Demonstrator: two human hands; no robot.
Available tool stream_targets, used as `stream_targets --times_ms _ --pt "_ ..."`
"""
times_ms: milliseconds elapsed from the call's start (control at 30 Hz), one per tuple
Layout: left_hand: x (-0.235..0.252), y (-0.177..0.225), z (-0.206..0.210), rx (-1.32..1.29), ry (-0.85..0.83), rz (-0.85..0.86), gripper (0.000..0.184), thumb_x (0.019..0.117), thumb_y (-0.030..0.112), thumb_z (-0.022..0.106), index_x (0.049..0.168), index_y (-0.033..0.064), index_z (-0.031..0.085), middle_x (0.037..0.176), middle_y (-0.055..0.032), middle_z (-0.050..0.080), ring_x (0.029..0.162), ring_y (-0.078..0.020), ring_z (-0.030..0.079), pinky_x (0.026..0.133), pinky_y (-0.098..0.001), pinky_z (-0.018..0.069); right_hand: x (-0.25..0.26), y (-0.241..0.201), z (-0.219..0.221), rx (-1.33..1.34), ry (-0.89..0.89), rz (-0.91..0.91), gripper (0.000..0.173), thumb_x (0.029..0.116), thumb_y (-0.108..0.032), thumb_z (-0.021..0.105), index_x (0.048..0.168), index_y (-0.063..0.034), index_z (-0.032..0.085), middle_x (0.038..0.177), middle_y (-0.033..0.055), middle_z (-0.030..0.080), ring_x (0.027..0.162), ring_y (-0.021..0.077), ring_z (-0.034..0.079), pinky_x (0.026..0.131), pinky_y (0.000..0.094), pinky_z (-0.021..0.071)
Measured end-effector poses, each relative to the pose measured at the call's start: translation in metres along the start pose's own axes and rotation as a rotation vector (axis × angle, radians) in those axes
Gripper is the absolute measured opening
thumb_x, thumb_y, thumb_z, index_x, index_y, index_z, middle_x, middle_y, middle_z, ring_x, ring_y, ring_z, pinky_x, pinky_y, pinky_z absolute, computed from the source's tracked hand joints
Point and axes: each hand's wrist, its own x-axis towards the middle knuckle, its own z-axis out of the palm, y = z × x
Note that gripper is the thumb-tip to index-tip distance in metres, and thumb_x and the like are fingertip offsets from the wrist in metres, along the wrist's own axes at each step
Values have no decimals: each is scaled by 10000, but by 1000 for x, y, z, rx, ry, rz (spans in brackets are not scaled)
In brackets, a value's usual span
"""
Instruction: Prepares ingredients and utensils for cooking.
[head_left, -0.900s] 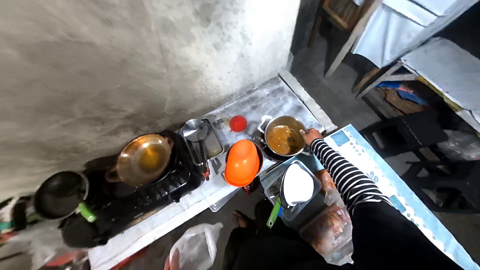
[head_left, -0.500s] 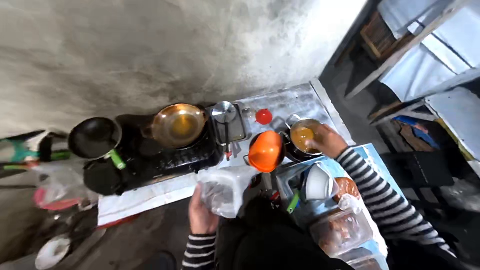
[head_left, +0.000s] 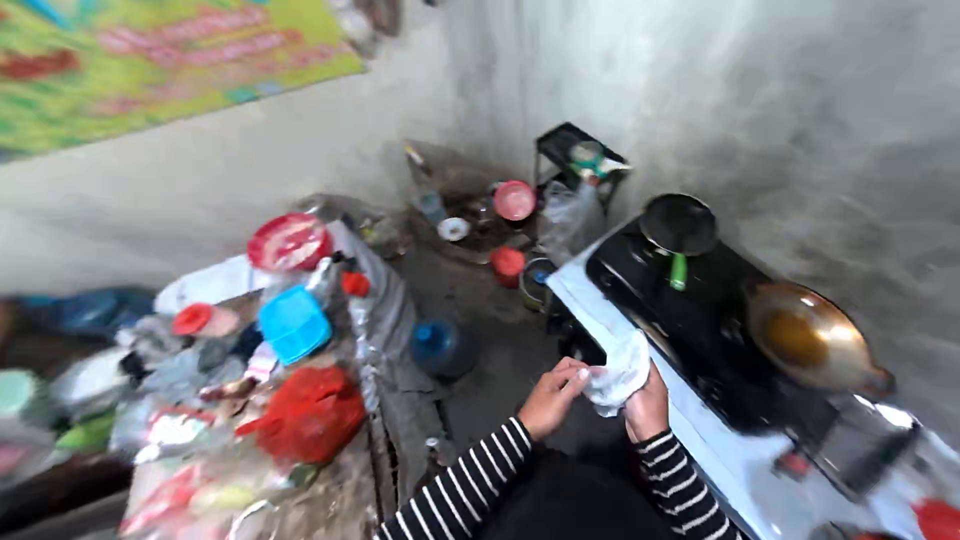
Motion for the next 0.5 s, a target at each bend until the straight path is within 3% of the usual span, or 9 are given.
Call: stream_targets --times_ms 67,133,167,200,267,300,367,467,500 --pt "-11 3 -51 -44 108 -49 468 1114 300 357 1150 44 748 1201 -82 682 980 -158 690 865 -358 606 20 1 64 -222 -112 -109 294 939 -12 635 1228 41 653 1126 152 728 1053 186 710 962 408 594" --pt "-19 10 -90 -172 298 -197 315 1092 255 493 1135 -11 658 982 -97 727 783 -189 721 734 -372 634 29 -1 125 -463 -243 -262 247 888 3 673 1131 33 710 1095 172 732 1052 255 706 973 486 566" --pt "-21 10 -108 -265 365 -268 290 1059 227 577 1223 -6 520 916 -128 723 726 -225 728 681 -391 638 31 0 154 -548 -313 -373 239 855 14 692 1090 37 730 1092 192 723 1042 299 703 962 523 563" --pt "-23 7 -124 -366 418 -326 448 1015 207 657 1336 32 398 915 -164 726 714 -263 738 650 -410 641 32 2 183 -592 -387 -492 232 817 26 712 1045 41 749 1066 209 714 1006 326 703 928 532 575" --pt "-28 -6 -157 -530 518 -370 803 932 198 766 1532 140 237 998 -215 723 763 -330 752 649 -462 652 32 6 234 -604 -616 -579 209 834 5 710 1034 16 769 1088 197 695 1008 300 691 925 483 589" --pt "-31 -13 -172 -585 590 -369 850 915 200 785 1560 159 233 1060 -224 715 800 -343 751 663 -478 650 34 8 257 -621 -763 -561 210 865 -15 691 1061 0 767 1143 181 685 1059 275 679 959 451 581" --pt "-38 -21 -203 -618 785 -347 745 923 179 772 1521 95 338 1163 -212 694 894 -332 742 713 -480 643 38 9 295 -650 -1064 -552 331 866 -9 674 1192 12 728 1288 197 652 1181 283 652 1040 432 549" --pt "-40 -37 -256 -588 1189 -288 584 924 96 745 1430 -1 469 1211 -208 674 952 -298 721 776 -459 628 46 6 346 -648 -1488 -504 695 906 -47 634 1565 -68 414 1520 166 517 1340 249 574 1122 414 499" --pt "-39 -44 -273 -574 1307 -269 537 919 65 730 1396 -19 498 1195 -207 675 940 -285 719 776 -446 627 48 8 365 -643 -1604 -505 742 920 -87 668 1598 -118 367 1560 150 470 1349 233 564 1110 398 511"
